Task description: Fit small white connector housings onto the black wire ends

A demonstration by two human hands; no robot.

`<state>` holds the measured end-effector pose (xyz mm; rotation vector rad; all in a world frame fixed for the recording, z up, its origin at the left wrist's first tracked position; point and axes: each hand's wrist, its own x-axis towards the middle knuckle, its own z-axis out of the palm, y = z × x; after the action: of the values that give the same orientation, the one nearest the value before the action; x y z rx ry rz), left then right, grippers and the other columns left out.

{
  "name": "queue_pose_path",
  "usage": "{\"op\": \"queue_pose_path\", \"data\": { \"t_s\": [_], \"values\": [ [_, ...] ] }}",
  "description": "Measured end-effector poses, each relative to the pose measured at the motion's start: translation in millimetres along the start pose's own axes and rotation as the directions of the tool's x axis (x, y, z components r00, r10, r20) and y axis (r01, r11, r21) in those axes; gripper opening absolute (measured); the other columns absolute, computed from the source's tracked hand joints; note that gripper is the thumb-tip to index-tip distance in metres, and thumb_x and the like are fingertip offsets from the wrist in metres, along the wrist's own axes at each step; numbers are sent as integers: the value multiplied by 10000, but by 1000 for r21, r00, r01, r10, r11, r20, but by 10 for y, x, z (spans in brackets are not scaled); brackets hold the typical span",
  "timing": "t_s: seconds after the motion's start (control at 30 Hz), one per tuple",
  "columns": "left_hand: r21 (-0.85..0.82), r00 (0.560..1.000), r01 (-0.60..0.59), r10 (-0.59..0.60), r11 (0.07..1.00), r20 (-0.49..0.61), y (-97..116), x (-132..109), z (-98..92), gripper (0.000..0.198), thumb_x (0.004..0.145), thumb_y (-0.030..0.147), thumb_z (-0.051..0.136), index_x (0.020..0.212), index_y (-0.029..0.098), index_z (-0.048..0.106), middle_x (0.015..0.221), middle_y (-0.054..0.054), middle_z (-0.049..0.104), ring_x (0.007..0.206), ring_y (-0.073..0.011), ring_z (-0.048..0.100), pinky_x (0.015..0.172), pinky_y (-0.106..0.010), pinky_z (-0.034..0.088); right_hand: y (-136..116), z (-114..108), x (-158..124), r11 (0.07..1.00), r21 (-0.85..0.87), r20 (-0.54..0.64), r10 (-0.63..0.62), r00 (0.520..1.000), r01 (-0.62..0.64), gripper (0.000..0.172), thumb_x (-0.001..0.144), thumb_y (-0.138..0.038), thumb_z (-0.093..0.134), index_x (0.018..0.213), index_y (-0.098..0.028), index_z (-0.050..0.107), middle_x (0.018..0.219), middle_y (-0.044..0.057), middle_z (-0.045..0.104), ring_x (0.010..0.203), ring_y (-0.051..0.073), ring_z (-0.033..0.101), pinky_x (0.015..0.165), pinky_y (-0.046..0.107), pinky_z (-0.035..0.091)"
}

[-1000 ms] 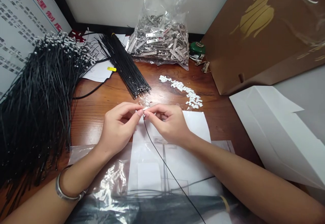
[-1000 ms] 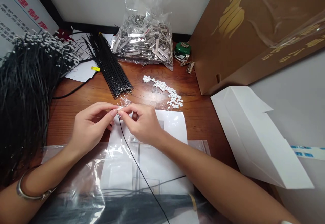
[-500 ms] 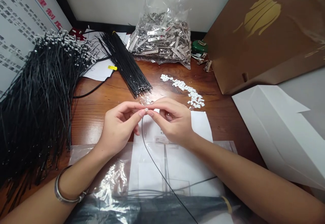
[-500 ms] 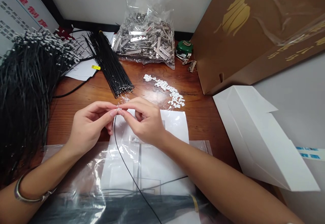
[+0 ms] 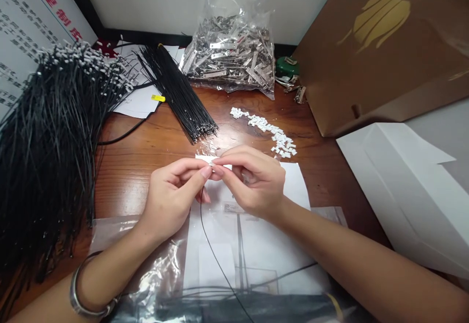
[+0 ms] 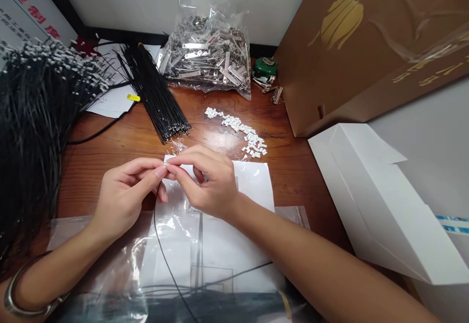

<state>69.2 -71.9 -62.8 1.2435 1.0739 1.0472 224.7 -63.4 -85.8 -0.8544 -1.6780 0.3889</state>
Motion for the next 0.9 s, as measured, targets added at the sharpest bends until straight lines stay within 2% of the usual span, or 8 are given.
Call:
{"op": "queue_pose_path", "data": {
  "t_s": [0.13,0.27,0.53,0.73,0.9],
  "values": [
    [-32,999,35,-34,999,9,-3,-9,-7,91,835,242,661,848,154,681,629,11,709,475,-90,627,484,-170,497,10,2,-10,1000,-29,5,3,1000,-3,116,811,-80,651,844,-186,683,750,30,718,588,115,605,483,247,459],
    [-59,996,88,-86,994,27,-6,-12,-13,108,836,261,665,854,158,637,562,22,685,488,-97,637,507,-165,494,17,13,-19,998,-57,-19,-1,1000,0,120,813,-69,653,848,-181,681,740,25,714,522,89,544,436,230,403],
    [-60,996,87,-86,994,16,-20,-9,-13,127,841,277,656,839,152,633,571,18,679,505,-97,640,516,-166,491,25,4,-4,995,-81,8,-57,998,58,114,815,-80,651,868,-175,687,748,31,713,466,64,478,430,225,415],
    [-60,997,78,-78,995,11,-29,-3,-8,114,841,260,651,832,148,631,580,14,680,512,-92,637,517,-161,494,25,7,-5,993,-90,14,-81,997,82,146,818,-57,636,863,-185,688,740,29,720,524,85,571,426,210,426],
    [-43,998,66,-67,997,-6,-33,-4,-8,116,848,265,646,841,150,629,565,21,668,503,-88,626,507,-158,492,21,10,-5,994,-78,17,-75,997,77,134,809,-53,642,846,-171,693,740,36,719,528,86,570,437,213,436]
  ]
}}
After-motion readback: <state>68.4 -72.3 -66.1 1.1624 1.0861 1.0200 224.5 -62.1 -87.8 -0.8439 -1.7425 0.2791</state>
